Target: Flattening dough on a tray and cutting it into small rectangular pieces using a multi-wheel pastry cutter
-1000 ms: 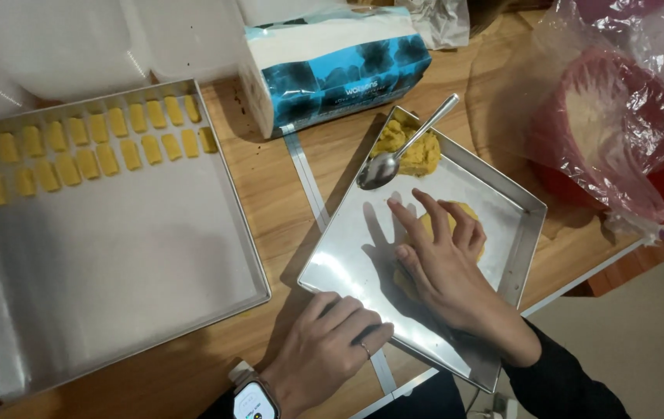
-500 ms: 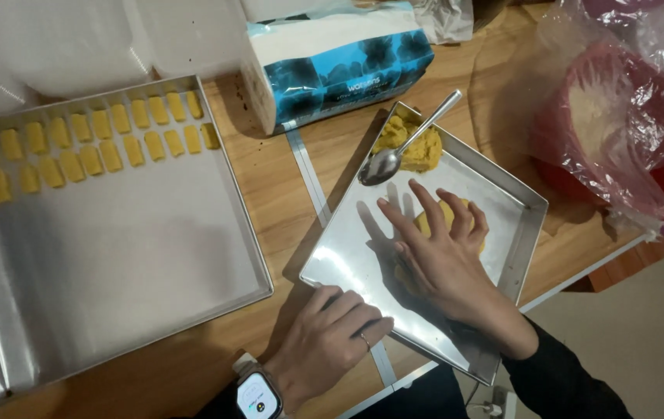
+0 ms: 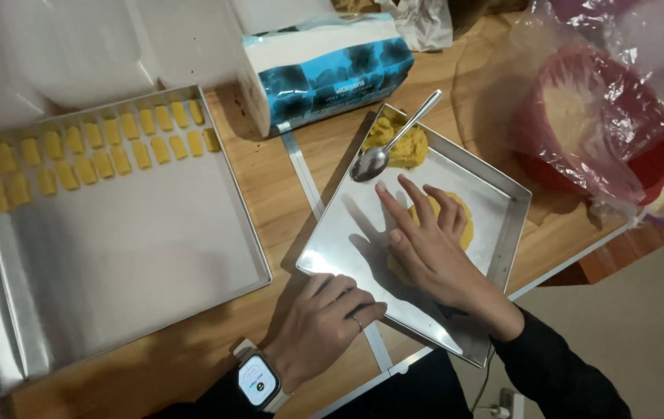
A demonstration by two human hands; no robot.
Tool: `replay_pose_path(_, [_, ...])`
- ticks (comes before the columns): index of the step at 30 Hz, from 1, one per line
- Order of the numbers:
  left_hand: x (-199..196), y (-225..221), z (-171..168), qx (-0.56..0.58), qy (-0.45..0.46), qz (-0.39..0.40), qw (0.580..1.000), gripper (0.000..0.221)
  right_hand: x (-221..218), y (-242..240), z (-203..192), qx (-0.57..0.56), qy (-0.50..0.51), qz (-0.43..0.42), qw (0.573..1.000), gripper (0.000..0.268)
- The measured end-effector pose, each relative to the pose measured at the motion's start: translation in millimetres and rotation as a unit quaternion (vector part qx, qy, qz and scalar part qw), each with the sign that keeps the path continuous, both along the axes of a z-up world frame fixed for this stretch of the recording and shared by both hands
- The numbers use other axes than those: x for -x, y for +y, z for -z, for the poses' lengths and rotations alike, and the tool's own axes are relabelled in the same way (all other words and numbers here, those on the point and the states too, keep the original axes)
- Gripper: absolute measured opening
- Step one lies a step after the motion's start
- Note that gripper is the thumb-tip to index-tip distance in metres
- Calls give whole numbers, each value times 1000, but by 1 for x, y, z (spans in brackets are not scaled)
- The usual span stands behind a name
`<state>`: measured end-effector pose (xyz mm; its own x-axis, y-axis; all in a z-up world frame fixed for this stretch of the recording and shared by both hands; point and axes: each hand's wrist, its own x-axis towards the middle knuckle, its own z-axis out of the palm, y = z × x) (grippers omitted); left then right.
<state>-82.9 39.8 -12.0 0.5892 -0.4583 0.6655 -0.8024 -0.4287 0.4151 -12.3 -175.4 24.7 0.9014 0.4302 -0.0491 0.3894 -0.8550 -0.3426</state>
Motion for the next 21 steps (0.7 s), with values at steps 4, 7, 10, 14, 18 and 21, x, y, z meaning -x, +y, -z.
replay_pose_path(4, [-5,-1,-4,5,-8,-2,1000,15,-2,-1,-2,-19,0,9,1000,61])
replay_pose_path(7, [-3,-1,-5,-5,-8,-3,1000,13,-1,-2,0,-53,4,27,998,61])
replay_pose_path(10, [-5,-1,-2,-11,-15,-1,1000,14,-3,-1,-2,-58,1,31,998,61])
replay_pose_path(14, [-3,-1,1,-18,-10,0,1000,19,-3,1,-3,-65,34,42,996,62])
replay_pose_path(18, [-2,-2,-1,-14,-20,-2,1000,19,4,-2,7,20,-61,32,997,59])
replay_pose_path(21, [-2,-1,-4,-18,-27,-3,999,13,8,-2,10,79,-171,4,982,58])
